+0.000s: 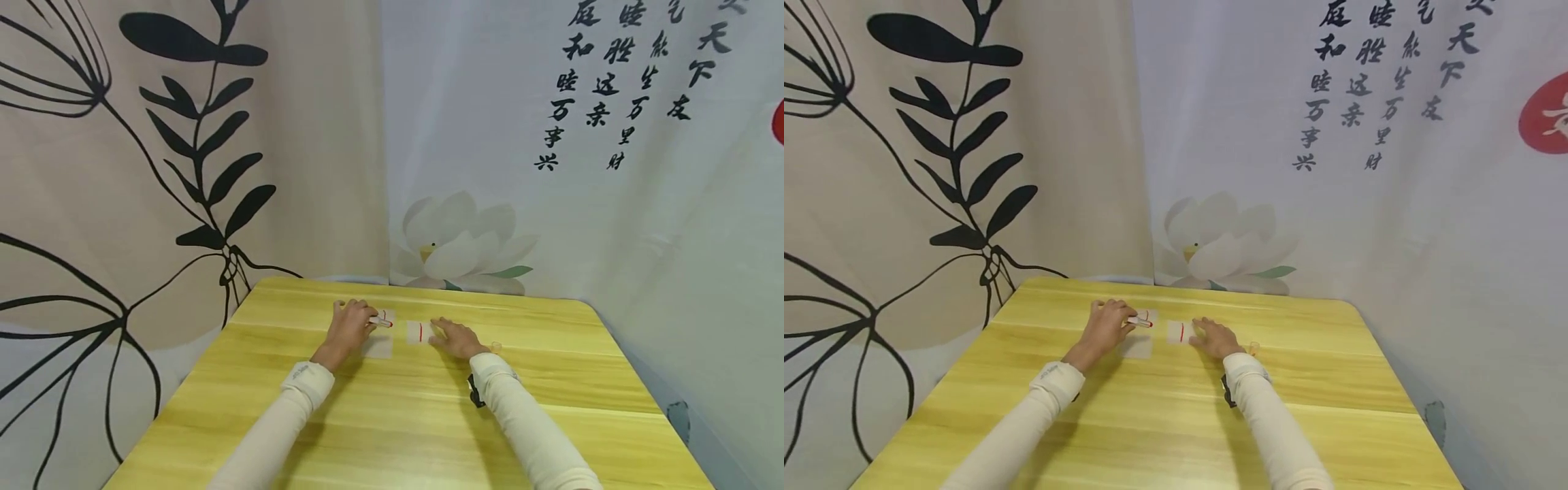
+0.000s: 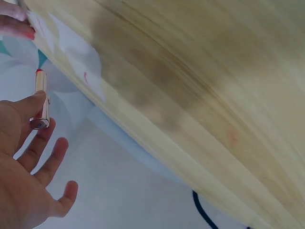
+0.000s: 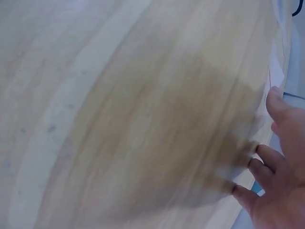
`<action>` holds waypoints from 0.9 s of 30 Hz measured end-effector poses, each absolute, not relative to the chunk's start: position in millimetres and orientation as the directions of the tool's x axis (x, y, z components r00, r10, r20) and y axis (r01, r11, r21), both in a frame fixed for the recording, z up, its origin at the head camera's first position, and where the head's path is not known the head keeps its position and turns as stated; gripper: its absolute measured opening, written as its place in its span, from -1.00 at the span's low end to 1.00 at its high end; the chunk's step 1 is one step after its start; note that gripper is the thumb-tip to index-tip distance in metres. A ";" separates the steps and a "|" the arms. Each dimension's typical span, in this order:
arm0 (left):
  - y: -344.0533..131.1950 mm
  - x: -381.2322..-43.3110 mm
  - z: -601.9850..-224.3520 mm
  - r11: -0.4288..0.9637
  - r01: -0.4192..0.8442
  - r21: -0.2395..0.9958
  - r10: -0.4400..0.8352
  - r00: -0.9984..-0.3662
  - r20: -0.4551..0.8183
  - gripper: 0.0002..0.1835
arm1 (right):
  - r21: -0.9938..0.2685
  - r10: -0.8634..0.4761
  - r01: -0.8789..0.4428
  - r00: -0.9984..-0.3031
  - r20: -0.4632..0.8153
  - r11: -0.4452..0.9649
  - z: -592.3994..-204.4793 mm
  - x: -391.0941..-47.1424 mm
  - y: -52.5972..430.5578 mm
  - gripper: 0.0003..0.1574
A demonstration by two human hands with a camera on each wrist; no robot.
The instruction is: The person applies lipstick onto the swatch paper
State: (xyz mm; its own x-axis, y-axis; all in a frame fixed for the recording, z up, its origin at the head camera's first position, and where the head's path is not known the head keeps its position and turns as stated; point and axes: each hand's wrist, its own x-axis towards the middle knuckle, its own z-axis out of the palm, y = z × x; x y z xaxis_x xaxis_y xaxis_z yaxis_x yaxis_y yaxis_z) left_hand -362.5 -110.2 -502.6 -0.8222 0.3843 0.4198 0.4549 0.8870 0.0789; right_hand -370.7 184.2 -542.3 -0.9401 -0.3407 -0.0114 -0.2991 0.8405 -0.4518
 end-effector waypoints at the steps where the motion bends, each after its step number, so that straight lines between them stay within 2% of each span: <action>1: -112.1 -363.1 -502.5 0.889 0.450 0.082 0.381 -0.827 0.414 -0.73 | -0.461 -0.342 -0.303 -0.940 -0.001 0.834 -540.7 -370.5 185.2 -0.29; 6: -120.9 -365.9 -500.9 0.897 0.435 0.084 0.369 -0.838 0.402 -0.74 | -0.514 -0.346 -0.328 -0.936 0.064 0.792 -536.6 -369.9 182.6 -0.30; 9: -125.4 -367.5 -500.6 0.899 0.431 0.082 0.366 -0.840 0.400 -0.76 | -0.517 -0.371 -0.397 -0.915 0.158 0.758 -538.4 -368.2 170.1 -0.29; 14: -130.1 -366.2 -504.1 0.905 0.417 0.084 0.360 -0.857 0.370 -0.78 | -0.421 -0.463 -0.531 -0.847 0.260 0.735 -539.8 -360.3 129.2 -0.36; 21: -131.8 -360.8 -511.0 0.917 0.396 0.055 0.359 -0.876 0.323 -0.78 | -0.312 -0.547 -0.591 -0.807 0.224 0.744 -539.7 -354.4 87.7 -0.39; 27: -133.8 -357.8 -516.6 0.911 0.409 0.055 0.368 -0.866 0.339 -0.76 | -0.168 -0.571 -0.595 -0.802 0.174 0.786 -543.9 -353.4 78.7 -0.64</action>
State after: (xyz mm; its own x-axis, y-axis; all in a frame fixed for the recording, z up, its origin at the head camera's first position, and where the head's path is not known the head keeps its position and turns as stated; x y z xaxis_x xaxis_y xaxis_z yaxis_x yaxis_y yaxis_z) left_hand -357.8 -133.8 -516.6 -0.8657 0.3682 0.3391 0.4088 0.9110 0.0547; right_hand -353.4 78.7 -543.9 -0.8025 -0.5707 0.1741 -0.5953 0.7858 -0.1677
